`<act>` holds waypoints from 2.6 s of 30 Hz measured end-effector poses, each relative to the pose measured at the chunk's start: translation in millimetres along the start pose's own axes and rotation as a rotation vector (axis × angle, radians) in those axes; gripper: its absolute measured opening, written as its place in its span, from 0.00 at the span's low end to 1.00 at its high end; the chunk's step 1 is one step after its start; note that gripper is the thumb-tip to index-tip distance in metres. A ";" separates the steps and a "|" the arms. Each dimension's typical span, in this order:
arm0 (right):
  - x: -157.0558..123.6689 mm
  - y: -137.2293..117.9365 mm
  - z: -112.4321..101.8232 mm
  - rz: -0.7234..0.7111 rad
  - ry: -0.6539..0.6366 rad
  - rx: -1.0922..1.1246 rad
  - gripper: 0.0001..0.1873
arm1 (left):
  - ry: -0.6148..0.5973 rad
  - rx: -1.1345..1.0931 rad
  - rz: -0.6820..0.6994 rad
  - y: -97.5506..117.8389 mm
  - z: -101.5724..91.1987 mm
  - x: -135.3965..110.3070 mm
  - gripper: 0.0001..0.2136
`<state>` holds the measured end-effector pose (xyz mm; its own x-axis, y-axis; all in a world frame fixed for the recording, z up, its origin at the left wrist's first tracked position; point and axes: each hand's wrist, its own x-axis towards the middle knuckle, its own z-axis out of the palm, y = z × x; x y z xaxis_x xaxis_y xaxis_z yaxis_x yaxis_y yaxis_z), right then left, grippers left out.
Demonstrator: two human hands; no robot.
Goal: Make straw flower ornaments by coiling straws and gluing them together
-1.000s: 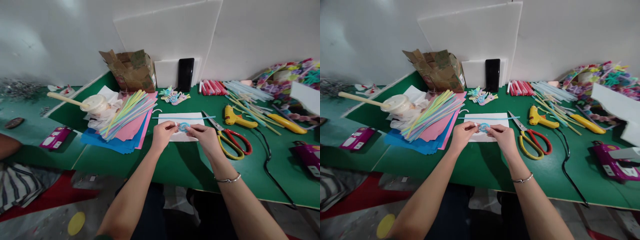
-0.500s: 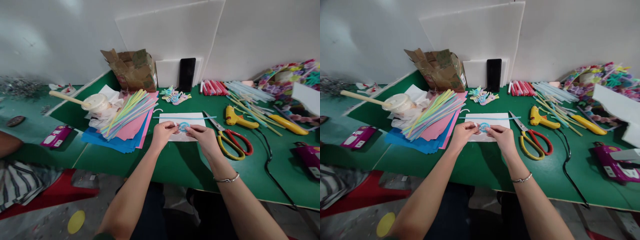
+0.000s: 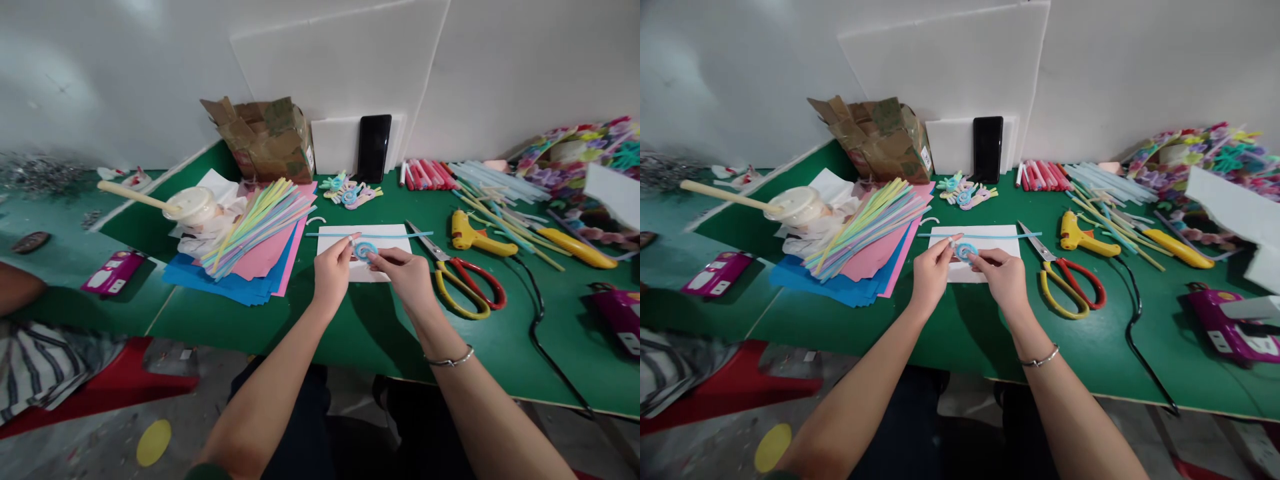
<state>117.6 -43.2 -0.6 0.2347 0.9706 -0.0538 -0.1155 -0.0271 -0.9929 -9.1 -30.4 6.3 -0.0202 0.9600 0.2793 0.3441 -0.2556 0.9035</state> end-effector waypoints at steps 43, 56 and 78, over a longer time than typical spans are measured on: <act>-0.5 -14.1 -10.6 0.053 -0.124 -0.181 0.17 | -0.029 0.246 0.134 2.7 -4.6 -5.5 0.12; 0.0 -12.9 -11.1 0.041 -0.119 -0.207 0.17 | -0.036 0.284 0.092 4.0 -5.2 -4.0 0.09; 2.2 -8.6 -11.0 -0.005 -0.100 -0.249 0.17 | -0.065 0.549 0.138 5.4 -6.4 -8.5 0.09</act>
<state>129.7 -43.4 6.6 0.1369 0.9893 -0.0501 0.1296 -0.0681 -0.9892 -13.1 -40.6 10.9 0.1111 0.9315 0.3463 0.7770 -0.2987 0.5541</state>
